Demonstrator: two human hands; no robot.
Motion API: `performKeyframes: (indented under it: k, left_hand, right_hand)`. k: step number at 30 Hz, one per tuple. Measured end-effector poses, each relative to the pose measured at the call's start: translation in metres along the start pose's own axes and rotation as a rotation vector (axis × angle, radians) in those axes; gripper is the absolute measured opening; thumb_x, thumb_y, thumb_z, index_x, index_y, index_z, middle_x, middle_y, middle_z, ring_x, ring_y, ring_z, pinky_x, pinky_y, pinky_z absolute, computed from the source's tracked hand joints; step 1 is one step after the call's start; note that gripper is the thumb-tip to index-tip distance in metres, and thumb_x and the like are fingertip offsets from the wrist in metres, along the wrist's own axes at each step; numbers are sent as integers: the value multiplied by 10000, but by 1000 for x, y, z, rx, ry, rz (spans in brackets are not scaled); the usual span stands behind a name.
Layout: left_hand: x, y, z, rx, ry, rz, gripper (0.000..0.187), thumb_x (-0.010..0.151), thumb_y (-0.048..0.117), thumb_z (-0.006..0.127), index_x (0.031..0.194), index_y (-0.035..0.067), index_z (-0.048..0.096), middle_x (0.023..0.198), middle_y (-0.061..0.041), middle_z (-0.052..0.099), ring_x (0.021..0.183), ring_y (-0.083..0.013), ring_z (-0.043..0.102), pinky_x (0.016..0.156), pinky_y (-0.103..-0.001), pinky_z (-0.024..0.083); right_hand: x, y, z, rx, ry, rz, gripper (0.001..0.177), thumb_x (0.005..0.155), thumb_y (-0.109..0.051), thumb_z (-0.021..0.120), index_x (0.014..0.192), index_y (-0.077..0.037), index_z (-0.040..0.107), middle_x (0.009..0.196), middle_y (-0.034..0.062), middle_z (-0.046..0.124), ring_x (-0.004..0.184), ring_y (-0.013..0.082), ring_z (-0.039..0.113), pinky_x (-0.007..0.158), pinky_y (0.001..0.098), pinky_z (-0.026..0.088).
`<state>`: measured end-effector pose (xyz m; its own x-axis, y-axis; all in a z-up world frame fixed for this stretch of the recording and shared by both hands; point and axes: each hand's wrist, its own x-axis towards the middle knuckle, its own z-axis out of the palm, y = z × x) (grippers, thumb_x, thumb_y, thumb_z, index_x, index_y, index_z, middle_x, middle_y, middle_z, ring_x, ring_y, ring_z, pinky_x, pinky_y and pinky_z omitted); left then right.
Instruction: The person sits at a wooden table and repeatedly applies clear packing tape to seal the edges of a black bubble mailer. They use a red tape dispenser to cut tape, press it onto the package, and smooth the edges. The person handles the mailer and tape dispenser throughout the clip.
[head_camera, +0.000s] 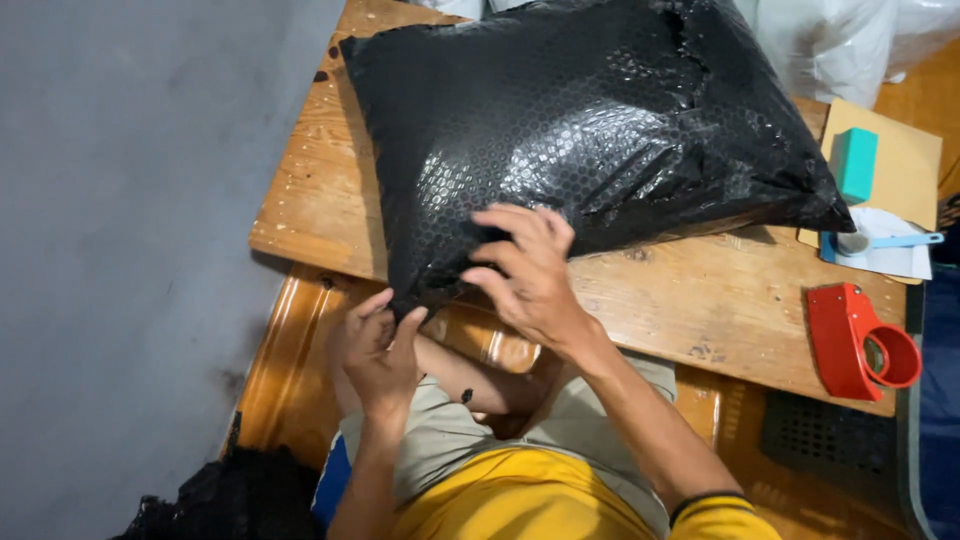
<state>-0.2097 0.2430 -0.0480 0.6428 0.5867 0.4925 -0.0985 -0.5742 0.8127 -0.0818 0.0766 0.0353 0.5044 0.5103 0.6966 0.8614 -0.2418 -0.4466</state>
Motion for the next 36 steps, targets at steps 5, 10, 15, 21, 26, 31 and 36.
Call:
performKeyframes:
  k: [5, 10, 15, 21, 26, 31, 36]
  left_hand:
    - [-3, -17, 13, -320, 160, -464, 435, 723, 29, 956, 937, 19, 578, 1043, -111, 662, 946, -179, 681, 866, -247, 550]
    - [6, 13, 0, -5, -2, -586, 292, 869, 202, 840, 1058, 106, 639, 1047, -69, 692, 965, -159, 657, 860, -277, 519]
    - [-11, -11, 24, -126, 133, -289, 264, 1015, 94, 763, 1133, 31, 536, 1124, -162, 643, 1015, -222, 645, 911, -294, 537]
    - [2, -2, 13, 82, 0, 146, 122, 1061, 55, 626, 1088, -49, 568, 1165, -249, 565, 1122, -375, 585, 1019, -441, 473]
    - [12, 13, 3, 252, -123, 302, 37, 1051, 22, 621, 1087, 17, 631, 1144, -190, 661, 1103, -349, 621, 964, -446, 513]
    - [-5, -2, 7, 204, 91, 264, 180, 956, 150, 801, 1052, 44, 692, 1082, -105, 698, 1031, -294, 706, 885, -365, 551]
    - [-18, -9, 4, 147, 78, 154, 447, 822, 246, 909, 1112, -6, 681, 1162, -163, 658, 1002, -346, 698, 739, -325, 602]
  right_hand:
    - [-62, 16, -61, -13, 190, 301, 91, 969, -210, 720, 978, -121, 703, 1209, 102, 720, 1092, 328, 695, 989, 449, 451]
    - [-116, 26, -92, -23, 265, 553, 149, 922, -143, 761, 1023, -63, 687, 1121, 135, 716, 981, 257, 702, 871, 344, 535]
    - [-138, 19, -110, -92, 333, 660, 79, 948, -111, 693, 952, -33, 705, 958, 99, 717, 825, 176, 671, 743, 275, 525]
    - [-116, 1, -77, -10, 48, 178, 273, 1004, -58, 630, 1258, 41, 622, 1309, 255, 633, 1207, 412, 656, 1082, 494, 549]
    - [-84, -9, 0, -188, -320, -138, 633, 1052, -243, 718, 1530, -25, 366, 1611, 185, 406, 1514, 391, 408, 1227, 657, 310]
    - [-74, 7, 43, -295, -36, -154, 460, 1065, -303, 512, 1429, -29, 567, 1462, 178, 578, 1392, 355, 522, 1236, 602, 196]
    - [-74, 11, 56, -314, 10, -122, 449, 1060, -305, 531, 1454, -93, 572, 1440, 152, 595, 1368, 334, 539, 1243, 595, 176]
